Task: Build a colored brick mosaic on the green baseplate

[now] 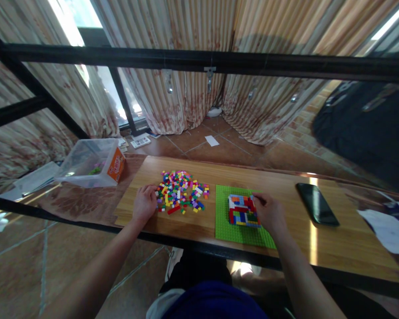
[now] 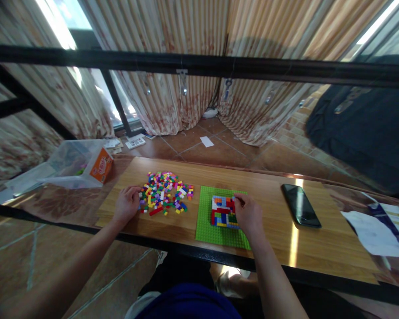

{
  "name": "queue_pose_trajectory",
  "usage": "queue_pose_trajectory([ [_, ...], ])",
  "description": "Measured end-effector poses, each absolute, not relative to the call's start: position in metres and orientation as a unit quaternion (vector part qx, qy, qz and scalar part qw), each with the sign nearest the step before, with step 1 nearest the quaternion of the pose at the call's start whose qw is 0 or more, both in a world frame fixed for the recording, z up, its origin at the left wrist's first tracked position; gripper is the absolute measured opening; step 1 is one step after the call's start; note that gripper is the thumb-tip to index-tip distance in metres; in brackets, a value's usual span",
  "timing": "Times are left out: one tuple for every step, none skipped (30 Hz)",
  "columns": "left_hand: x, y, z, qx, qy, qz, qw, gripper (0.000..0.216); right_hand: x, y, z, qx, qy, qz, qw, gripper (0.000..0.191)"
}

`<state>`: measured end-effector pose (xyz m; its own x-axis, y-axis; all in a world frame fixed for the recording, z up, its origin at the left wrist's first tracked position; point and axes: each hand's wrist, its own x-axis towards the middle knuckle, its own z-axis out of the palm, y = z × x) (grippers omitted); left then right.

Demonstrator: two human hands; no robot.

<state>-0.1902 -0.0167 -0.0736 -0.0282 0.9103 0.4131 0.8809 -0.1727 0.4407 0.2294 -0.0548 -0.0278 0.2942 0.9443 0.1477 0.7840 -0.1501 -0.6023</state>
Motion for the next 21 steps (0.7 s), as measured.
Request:
queue_pose_trajectory([
  [-0.190,-0.017,-0.074,0.697,0.642,0.318,0.023,0.027,0.229,-0.054,-0.027,-0.746,-0.589,0.123,0.286,0.039],
  [-0.190,-0.017,-0.074,0.697,0.642,0.318,0.022,0.027,0.228,-0.052,-0.027,-0.746,-0.598,0.116,0.271,0.038],
  [-0.190,-0.016,-0.074,0.697,0.642,0.318,0.022,0.027,0.227,-0.051,-0.027,-0.746,-0.605,0.112,0.256,0.037],
  [-0.190,-0.016,-0.074,0.697,0.642,0.319,0.021,0.027,0.226,-0.050,-0.026,-0.748,-0.609,0.109,0.240,0.036],
  [-0.190,-0.016,-0.074,0.697,0.642,0.319,0.021,0.027,0.225,-0.049,-0.026,-0.752,-0.611,0.106,0.224,0.035],
  [-0.190,-0.016,-0.074,0.696,0.642,0.320,0.020,0.027,0.224,-0.048,-0.025,-0.756,-0.612,0.104,0.208,0.035],
  [-0.190,-0.016,-0.074,0.696,0.642,0.321,0.020,0.027,0.223,-0.047,-0.024,-0.759,-0.613,0.102,0.195,0.035],
  [-0.189,-0.017,-0.074,0.695,0.642,0.322,0.019,0.027,0.222,-0.047,-0.023,-0.763,-0.612,0.100,0.184,0.034],
  [-0.189,-0.017,-0.074,0.694,0.643,0.322,0.020,0.027,0.220,-0.047,-0.022,-0.766,-0.611,0.097,0.175,0.034],
  [-0.189,-0.017,-0.074,0.694,0.644,0.322,0.020,0.027,0.219,-0.047,-0.022,-0.769,-0.609,0.095,0.167,0.034],
  [-0.189,-0.017,-0.073,0.692,0.645,0.323,0.021,0.027,0.218,-0.046,-0.021,-0.773,-0.607,0.091,0.160,0.034],
  [-0.189,-0.017,-0.073,0.691,0.646,0.323,0.021,0.027,0.217,-0.046,-0.020,-0.776,-0.605,0.087,0.154,0.034],
  [-0.188,-0.018,-0.073,0.691,0.646,0.323,0.021,0.027,0.217,-0.046,-0.019,-0.780,-0.603,0.082,0.147,0.034],
  [-0.188,-0.017,-0.073,0.691,0.646,0.324,0.020,0.027,0.216,-0.046,-0.018,-0.782,-0.602,0.077,0.141,0.034],
  [-0.188,-0.017,-0.073,0.692,0.645,0.324,0.019,0.027,0.215,-0.046,-0.017,-0.785,-0.601,0.073,0.135,0.034],
  [-0.189,-0.017,-0.073,0.694,0.643,0.324,0.019,0.028,0.214,-0.046,-0.017,-0.786,-0.600,0.069,0.128,0.034],
  [-0.189,-0.017,-0.073,0.695,0.643,0.322,0.018,0.028,0.214,-0.045,-0.016,-0.787,-0.601,0.069,0.120,0.034],
  [-0.189,-0.017,-0.073,0.696,0.643,0.320,0.018,0.028,0.213,-0.045,-0.015,-0.787,-0.602,0.070,0.113,0.034],
  [-0.189,-0.016,-0.074,0.696,0.643,0.319,0.018,0.028,0.213,-0.045,-0.015,-0.787,-0.604,0.073,0.107,0.033],
  [-0.189,-0.016,-0.074,0.696,0.643,0.318,0.019,0.028,0.213,-0.045,-0.015,-0.786,-0.605,0.075,0.104,0.033],
  [-0.190,-0.016,-0.074,0.695,0.644,0.318,0.019,0.028,0.213,-0.045,-0.015,-0.784,-0.606,0.078,0.104,0.033],
])
